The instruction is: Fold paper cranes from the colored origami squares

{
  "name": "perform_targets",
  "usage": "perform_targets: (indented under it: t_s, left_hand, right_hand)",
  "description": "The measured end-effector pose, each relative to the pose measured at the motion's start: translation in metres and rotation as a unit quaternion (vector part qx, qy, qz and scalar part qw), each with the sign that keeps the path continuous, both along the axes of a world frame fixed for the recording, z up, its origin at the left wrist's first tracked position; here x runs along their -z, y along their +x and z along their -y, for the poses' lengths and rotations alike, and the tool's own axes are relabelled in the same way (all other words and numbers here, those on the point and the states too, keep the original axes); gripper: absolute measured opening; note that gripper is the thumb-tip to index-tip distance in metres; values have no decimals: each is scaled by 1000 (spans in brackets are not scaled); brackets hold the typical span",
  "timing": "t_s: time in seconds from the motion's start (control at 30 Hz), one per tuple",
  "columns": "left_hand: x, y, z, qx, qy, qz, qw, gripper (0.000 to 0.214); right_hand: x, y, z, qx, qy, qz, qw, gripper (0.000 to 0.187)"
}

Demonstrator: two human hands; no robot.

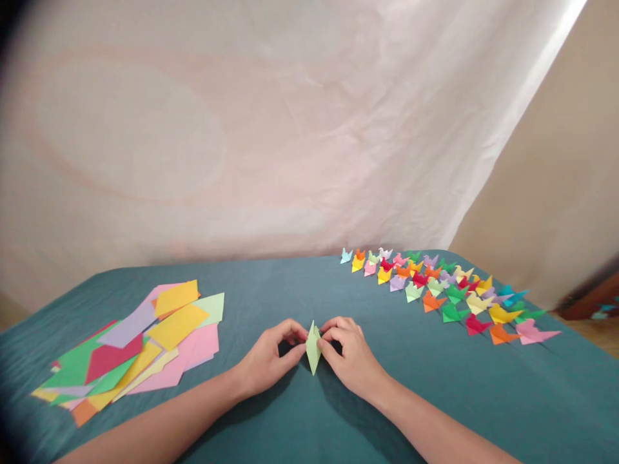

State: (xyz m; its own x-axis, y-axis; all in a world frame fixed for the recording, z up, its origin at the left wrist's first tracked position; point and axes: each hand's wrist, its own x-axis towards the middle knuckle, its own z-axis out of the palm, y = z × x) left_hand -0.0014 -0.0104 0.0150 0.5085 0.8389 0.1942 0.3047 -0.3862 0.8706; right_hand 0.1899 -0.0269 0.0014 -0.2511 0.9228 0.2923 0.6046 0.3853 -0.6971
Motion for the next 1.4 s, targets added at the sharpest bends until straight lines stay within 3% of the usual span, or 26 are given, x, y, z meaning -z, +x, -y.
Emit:
perform_targets:
  t_s: [0.2, 0.4, 0.63, 0.93, 1.4]
  left_hand:
    - [12, 3, -9, -42, -108, 129, 985, 25]
    - [16, 2, -13, -20, -164, 161, 973, 33]
    - [15, 2, -12, -13, -168, 165, 972, 31]
    - [14, 3, -10, -17, -160, 153, 975, 29]
    - [14, 3, -10, -19, -144, 142, 979, 29]
  right_hand:
    - [-6, -8, 8, -36, 23, -28, 999, 16]
    - [-5, -10, 7, -25, 48, -68, 996, 13]
    - [-4, -11, 9, -2, 76, -89, 993, 6]
    - [-7, -17, 11, 18, 19, -122, 992, 4]
    - [-8, -18, 9, 26, 5, -125, 992, 6]
